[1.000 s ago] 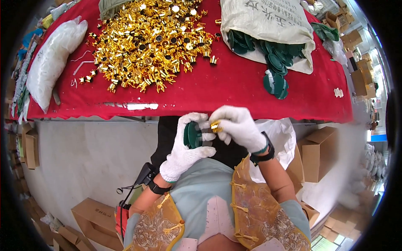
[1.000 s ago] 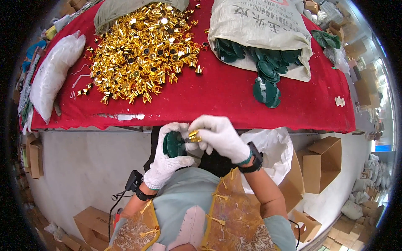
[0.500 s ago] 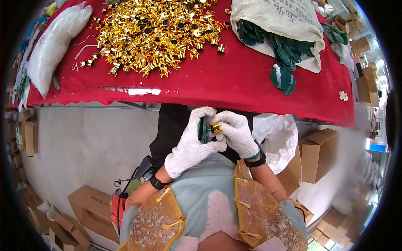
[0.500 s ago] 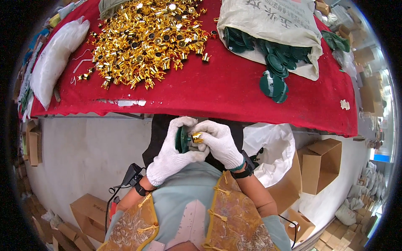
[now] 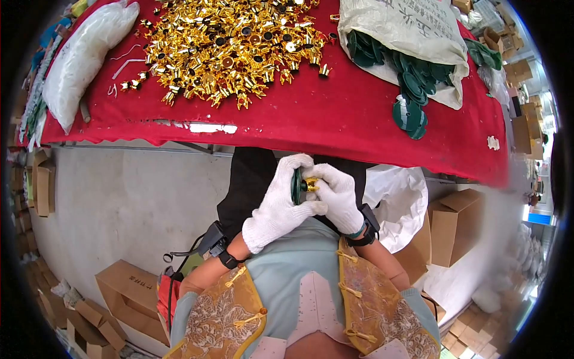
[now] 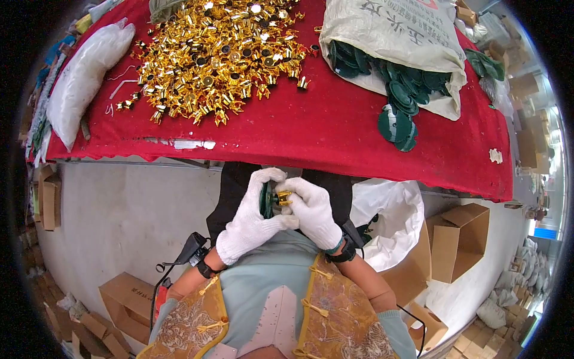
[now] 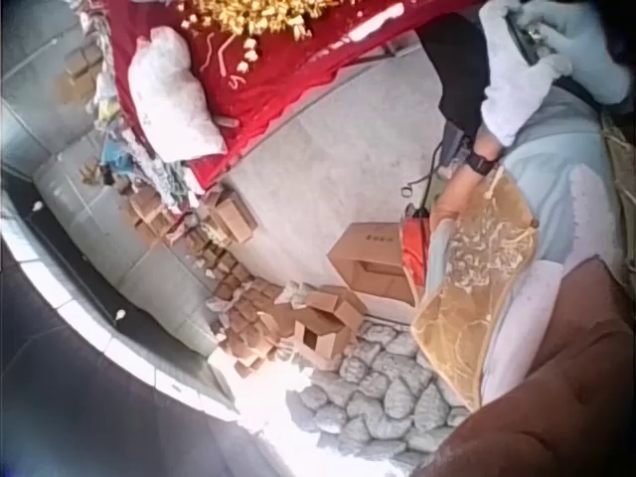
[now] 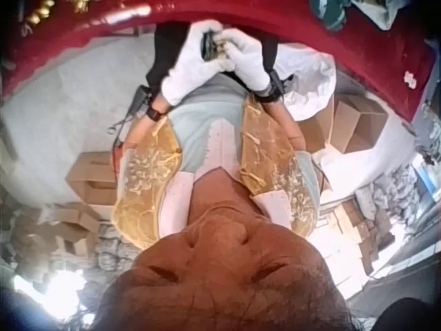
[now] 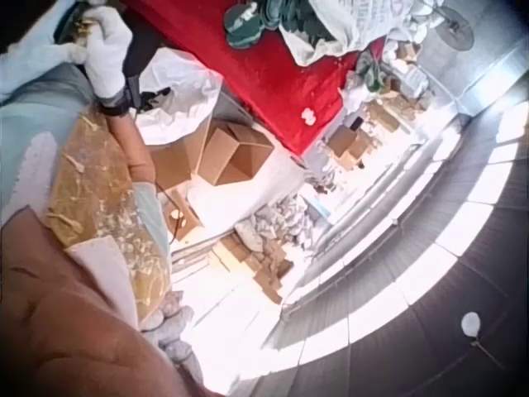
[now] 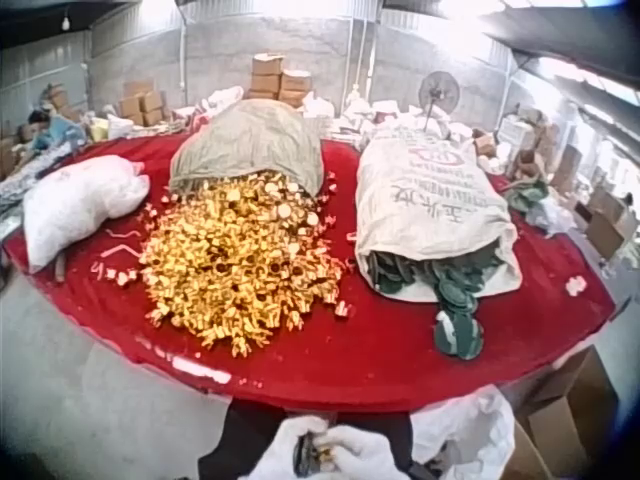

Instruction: Manually assembling or sorting small green and gold components at a workstation.

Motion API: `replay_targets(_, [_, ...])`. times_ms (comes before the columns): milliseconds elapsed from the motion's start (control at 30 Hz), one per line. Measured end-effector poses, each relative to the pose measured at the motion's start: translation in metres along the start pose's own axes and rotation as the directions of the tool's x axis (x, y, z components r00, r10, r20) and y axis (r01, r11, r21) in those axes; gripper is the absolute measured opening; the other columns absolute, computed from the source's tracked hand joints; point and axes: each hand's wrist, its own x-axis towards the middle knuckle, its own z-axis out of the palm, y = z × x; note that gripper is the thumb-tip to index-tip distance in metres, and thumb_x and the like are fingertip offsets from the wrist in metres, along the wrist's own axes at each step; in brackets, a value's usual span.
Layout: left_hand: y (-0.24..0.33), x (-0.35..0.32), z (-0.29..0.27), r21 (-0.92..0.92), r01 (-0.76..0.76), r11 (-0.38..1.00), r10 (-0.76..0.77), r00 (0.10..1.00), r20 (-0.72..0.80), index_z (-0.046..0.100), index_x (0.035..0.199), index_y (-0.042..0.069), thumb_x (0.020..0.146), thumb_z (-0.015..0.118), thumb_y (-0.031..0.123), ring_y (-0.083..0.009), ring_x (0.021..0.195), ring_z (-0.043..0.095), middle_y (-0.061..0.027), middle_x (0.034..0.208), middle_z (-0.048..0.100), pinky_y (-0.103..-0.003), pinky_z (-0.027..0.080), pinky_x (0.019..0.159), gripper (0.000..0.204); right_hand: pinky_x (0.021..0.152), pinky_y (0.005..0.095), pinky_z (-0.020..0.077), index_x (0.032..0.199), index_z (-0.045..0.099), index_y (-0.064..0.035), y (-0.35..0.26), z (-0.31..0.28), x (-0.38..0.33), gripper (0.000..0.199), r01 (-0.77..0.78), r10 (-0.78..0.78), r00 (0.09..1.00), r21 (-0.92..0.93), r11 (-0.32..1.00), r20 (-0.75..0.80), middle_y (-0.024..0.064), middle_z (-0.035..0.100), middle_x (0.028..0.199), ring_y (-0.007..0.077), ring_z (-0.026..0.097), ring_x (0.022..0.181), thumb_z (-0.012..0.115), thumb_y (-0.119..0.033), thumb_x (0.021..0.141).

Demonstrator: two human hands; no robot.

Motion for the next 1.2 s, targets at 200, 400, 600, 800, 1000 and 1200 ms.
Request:
replay_targets(200, [-0.021,0.005,0.001,-0.001,-0.037,0.999,0.037,0.994,0.098,0.041,0.144,0.009,0.075,0.093,0.01,-0.018,0.128,0.052,-0.0085,0.136,0.047,-0.034,0.048,0.11,0.086,0.068,0.0373,0.0558,0.109,0.074,-0.0026,-0.007,-0.008,0.005,0.026,0.333,-0.332,0.94,-0.407,0.851,0.074,0.0145,0.068,0.091,0.0319,0.071,0.075,0.065,0.003,0.085])
replay_targets(400, [-0.026,-0.003,0.002,-0.018,-0.139,0.99,0.138,0.988,-0.067,0.043,0.14,0.008,0.082,0.088,0.011,-0.0187,0.126,0.052,-0.0102,0.134,0.048,-0.035,0.047,0.11,0.073,0.067,0.0407,0.0546,0.106,0.072,-0.0044,-0.024,0.009,0.011,0.026,0.457,-0.442,0.886,-0.421,0.784,0.141,0.0151,0.062,0.086,0.0383,0.068,0.076,0.073,-0.007,0.081])
replay_targets(600, [-0.033,0.003,0.008,-0.251,0.06,0.966,-0.102,0.982,-0.159,0.047,0.13,0.006,0.104,0.07,0.017,-0.0183,0.111,0.057,-0.0102,0.115,0.056,-0.034,0.05,0.098,0.036,0.071,0.0323,0.058,0.138,0.068,0.0017,-0.042,0.007,0.006,0.036,-0.075,0.117,0.984,-0.283,0.956,0.132,0.0178,0.077,0.12,0.0186,0.072,0.082,0.053,-0.004,0.106])
replay_targets(800, [-0.048,-0.011,0.02,-0.426,0.032,0.904,-0.12,0.976,-0.182,0.044,0.13,0.011,0.111,0.063,0.029,-0.0087,0.095,0.051,-0.0031,0.106,0.051,-0.027,0.051,0.08,0.032,0.07,0.04,0.0562,0.12,0.063,0.0051,-0.015,0.016,-0.001,0.023,0.582,-0.498,0.811,-0.517,0.628,0.308,0.0184,0.069,0.091,0.03,0.072,0.077,0.059,-0.003,0.099])
replay_targets(1000, [-0.011,-0.041,0.01,0.231,-0.286,0.93,0.343,0.901,-0.267,0.044,0.136,0.003,0.111,0.059,0.042,-0.0244,0.115,0.054,-0.0165,0.121,0.048,-0.042,0.048,0.102,0.049,0.04,0.0281,0.0416,0.1,0.064,0.001,-0.057,0.044,-0.018,0.013,-0.206,0.194,0.969,0.067,0.976,0.153,0.0042,0.062,0.071,0.0109,0.055,0.044,0.056,-0.008,0.105])
replay_targets(1200, [-0.021,-0.042,0.003,0.514,-0.369,0.775,0.485,0.868,-0.109,0.046,0.132,0.004,0.111,0.059,0.046,-0.0221,0.118,0.055,-0.0149,0.119,0.05,-0.043,0.049,0.099,0.049,0.034,0.0255,0.0353,0.086,0.059,-0.0029,-0.059,0.022,-0.012,0.029,-0.335,0.267,0.868,0.097,0.937,0.419,0.0019,0.057,0.061,0.0094,0.05,0.04,0.055,-0.021,0.109])
